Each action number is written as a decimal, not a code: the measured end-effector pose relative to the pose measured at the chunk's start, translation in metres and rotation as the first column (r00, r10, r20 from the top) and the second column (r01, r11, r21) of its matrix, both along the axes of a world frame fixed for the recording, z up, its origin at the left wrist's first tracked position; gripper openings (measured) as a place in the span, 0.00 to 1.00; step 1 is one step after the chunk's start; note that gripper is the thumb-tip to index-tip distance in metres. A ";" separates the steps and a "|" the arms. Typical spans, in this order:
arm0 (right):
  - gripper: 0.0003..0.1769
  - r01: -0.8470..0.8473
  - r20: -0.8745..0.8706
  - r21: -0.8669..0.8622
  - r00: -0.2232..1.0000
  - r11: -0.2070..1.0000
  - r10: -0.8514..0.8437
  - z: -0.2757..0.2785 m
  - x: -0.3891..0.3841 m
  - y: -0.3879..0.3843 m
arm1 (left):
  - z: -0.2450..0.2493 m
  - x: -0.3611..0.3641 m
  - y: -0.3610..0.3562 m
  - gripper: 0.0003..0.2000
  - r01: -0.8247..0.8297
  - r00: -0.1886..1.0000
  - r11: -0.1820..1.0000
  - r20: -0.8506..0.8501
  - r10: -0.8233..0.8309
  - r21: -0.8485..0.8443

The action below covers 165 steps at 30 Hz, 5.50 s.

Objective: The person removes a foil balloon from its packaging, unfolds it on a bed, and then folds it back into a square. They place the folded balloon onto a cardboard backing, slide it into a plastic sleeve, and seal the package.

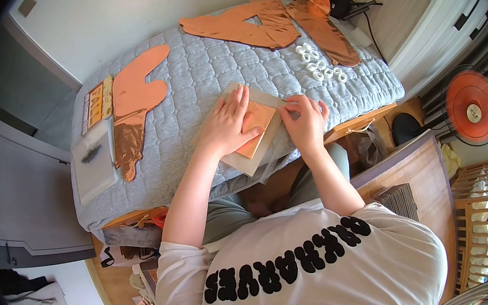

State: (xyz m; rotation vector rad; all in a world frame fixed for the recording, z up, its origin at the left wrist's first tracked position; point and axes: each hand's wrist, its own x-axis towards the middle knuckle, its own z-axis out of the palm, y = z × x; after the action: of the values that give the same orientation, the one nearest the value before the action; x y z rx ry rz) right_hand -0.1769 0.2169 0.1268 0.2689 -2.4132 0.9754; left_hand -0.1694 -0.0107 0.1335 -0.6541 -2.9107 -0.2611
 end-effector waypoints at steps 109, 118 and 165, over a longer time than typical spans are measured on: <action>0.05 -0.088 0.459 -0.772 0.607 0.630 0.648 -0.048 0.071 0.062 | -0.080 0.192 -0.012 0.11 -0.344 0.926 0.141 0.312 0.212 0.928; 0.08 -0.060 0.478 -0.784 0.577 0.618 0.662 -0.058 0.069 0.059 | -0.090 0.186 0.003 0.13 -0.351 0.883 -0.207 0.396 0.251 0.913; 0.06 -0.050 0.549 -0.799 0.348 0.599 0.760 -0.055 0.098 0.073 | -0.162 0.197 0.030 0.35 -0.095 0.964 -0.381 -0.011 -0.267 0.920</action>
State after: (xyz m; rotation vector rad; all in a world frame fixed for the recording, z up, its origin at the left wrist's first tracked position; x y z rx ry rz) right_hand -0.0787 0.2894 0.0716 0.1783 -2.5365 2.8081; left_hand 0.0277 0.0192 -0.0288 -0.3678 -1.3175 -2.5877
